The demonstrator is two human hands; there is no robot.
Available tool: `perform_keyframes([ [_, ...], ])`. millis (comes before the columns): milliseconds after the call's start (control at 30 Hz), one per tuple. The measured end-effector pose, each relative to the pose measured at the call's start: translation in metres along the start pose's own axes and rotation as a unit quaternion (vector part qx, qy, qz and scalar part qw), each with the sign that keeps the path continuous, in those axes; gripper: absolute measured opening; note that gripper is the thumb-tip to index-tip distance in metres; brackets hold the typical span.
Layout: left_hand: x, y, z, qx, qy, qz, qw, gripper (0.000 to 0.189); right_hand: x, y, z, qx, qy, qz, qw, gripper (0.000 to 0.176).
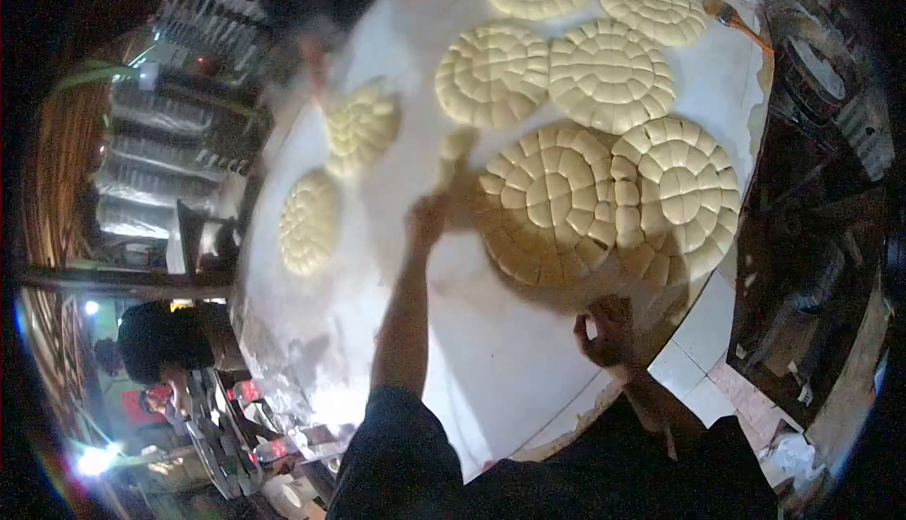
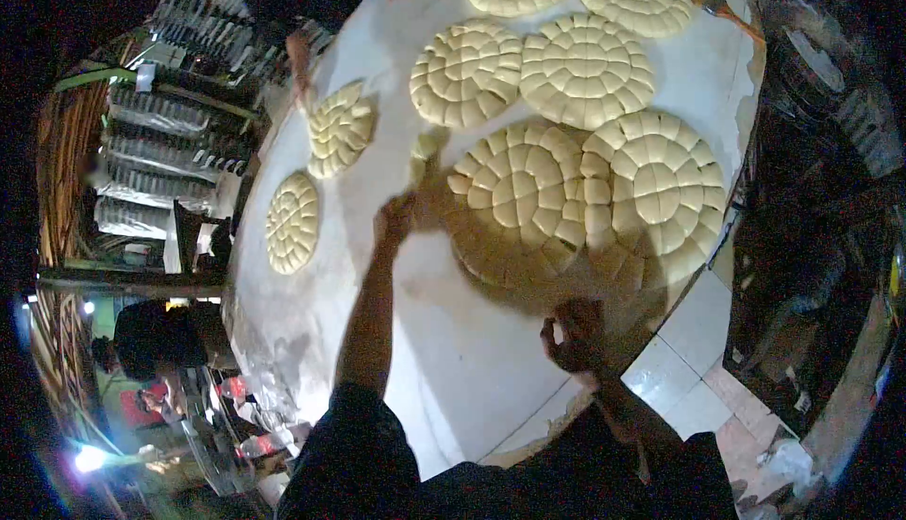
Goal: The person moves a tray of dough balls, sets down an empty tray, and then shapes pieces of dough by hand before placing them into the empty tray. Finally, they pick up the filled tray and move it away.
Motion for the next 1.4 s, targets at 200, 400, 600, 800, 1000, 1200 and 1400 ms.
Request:
perform_keyframes([
  [200, 0.031, -0.268, -0.024, -0.05, 0.085, -0.074, 0.992, 0.054, 0.007, -0.019, 0.004, -0.011, 0.004, -0.034, 0.999, 0.012],
  [400, 0.084, -0.514, -0.043, -0.165, -0.416, -0.213, 0.868, 0.03, 0.082, -0.104, 0.028, 0.067, 0.195, 0.025, 0.978, 0.007],
  [600, 0.038, -0.595, -0.089, -0.228, -0.552, -0.004, 0.802, 0.017, 0.244, -0.278, 0.106, 0.268, 0.518, 0.146, 0.799, 0.039],
  [800, 0.088, -0.627, -0.078, -0.331, -0.544, -0.045, 0.77, 0.017, 0.251, -0.244, 0.08, 0.199, 0.45, 0.174, 0.853, 0.038],
  [1000, 0.122, -0.657, -0.015, -0.279, -0.279, -0.12, 0.911, 0.023, 0.107, -0.187, 0.046, 0.067, 0.352, 0.116, 0.926, 0.02],
  [1200, 0.147, -0.578, -0.055, -0.292, 0.215, -0.061, 0.93, 0.036, 0.109, -0.102, 0.016, 0.224, -0.043, -0.295, 0.928, 0.022],
  [1400, 0.05, -0.505, -0.013, -0.262, -0.034, -0.122, 0.957, 0.04, 0.148, -0.128, 0.071, 0.294, 0.076, -0.294, 0.906, 0.015],
])
Point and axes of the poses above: each hand's wrist, its own y-axis towards the middle knuckle, its own z-axis out of the palm, x = y × z, the point moved 4 cm from there along y, towards the middle knuckle, and after that the axes turned 2 degrees about -x, right-handed, at the moved point
